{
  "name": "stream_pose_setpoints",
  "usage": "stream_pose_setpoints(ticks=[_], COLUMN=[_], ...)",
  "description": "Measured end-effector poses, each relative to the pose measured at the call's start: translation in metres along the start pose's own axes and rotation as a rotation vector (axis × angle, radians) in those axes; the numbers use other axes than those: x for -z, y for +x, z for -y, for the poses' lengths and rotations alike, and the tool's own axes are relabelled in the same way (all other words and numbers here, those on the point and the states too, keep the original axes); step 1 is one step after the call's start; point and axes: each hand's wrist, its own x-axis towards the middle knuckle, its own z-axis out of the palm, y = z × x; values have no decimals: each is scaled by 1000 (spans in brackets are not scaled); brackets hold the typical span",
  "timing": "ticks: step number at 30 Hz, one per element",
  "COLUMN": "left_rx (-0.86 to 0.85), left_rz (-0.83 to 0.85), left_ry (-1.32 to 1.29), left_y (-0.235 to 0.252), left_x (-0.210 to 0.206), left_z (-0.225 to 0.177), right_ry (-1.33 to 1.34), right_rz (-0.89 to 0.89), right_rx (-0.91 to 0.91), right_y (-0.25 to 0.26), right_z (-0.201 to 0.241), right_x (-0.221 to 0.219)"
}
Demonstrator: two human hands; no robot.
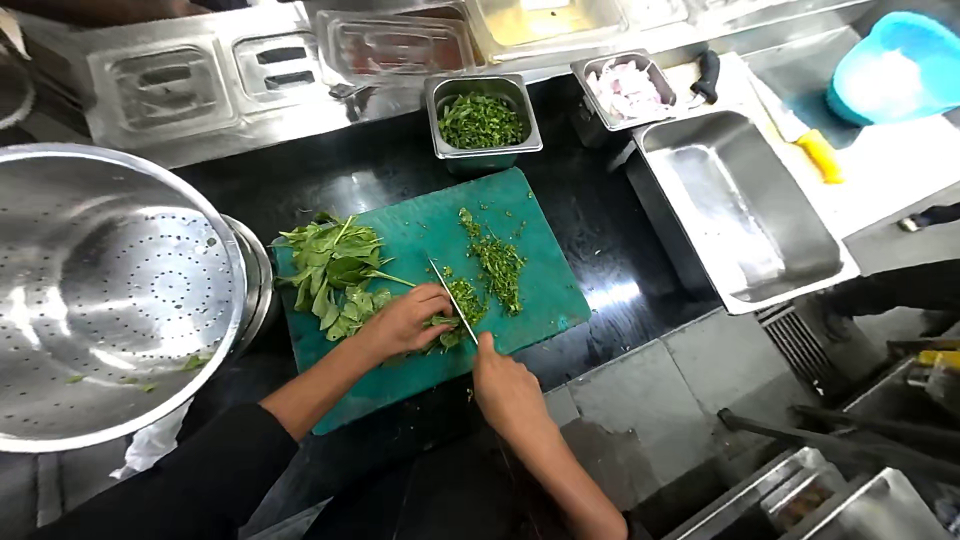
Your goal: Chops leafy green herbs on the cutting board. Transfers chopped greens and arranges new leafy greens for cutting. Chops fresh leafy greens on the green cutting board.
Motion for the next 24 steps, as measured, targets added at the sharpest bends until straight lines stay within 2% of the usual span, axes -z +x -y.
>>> stream_pose_setpoints(ticks=[4, 7, 10, 13, 17, 21, 24], left_rx=[-5, -12, 31, 74, 53, 53, 77], left_rz=[-36, -42, 42, 108, -33, -144, -43], left_ry=[-8, -17, 3, 144, 279, 164, 56], left_y=[-1, -2, -1, -5, -30, -32, -17], left_x=[-1, -2, 4, 10, -12, -19, -3], left_z=[1, 2, -3, -16, -29, -21, -14], right_ry=[-23, -10, -11, -15, -42, -48, -60], right_rz=[56, 33, -22, -22, -13, -11, -8], right_rx=[-13, -15, -12, -11, -12, -6, 8], right_y=[-32, -4, 17, 19, 19, 19, 9], right_z=[-6, 4, 11, 10, 12, 12, 10], right_x=[9, -4, -14, -13, -13, -12, -5])
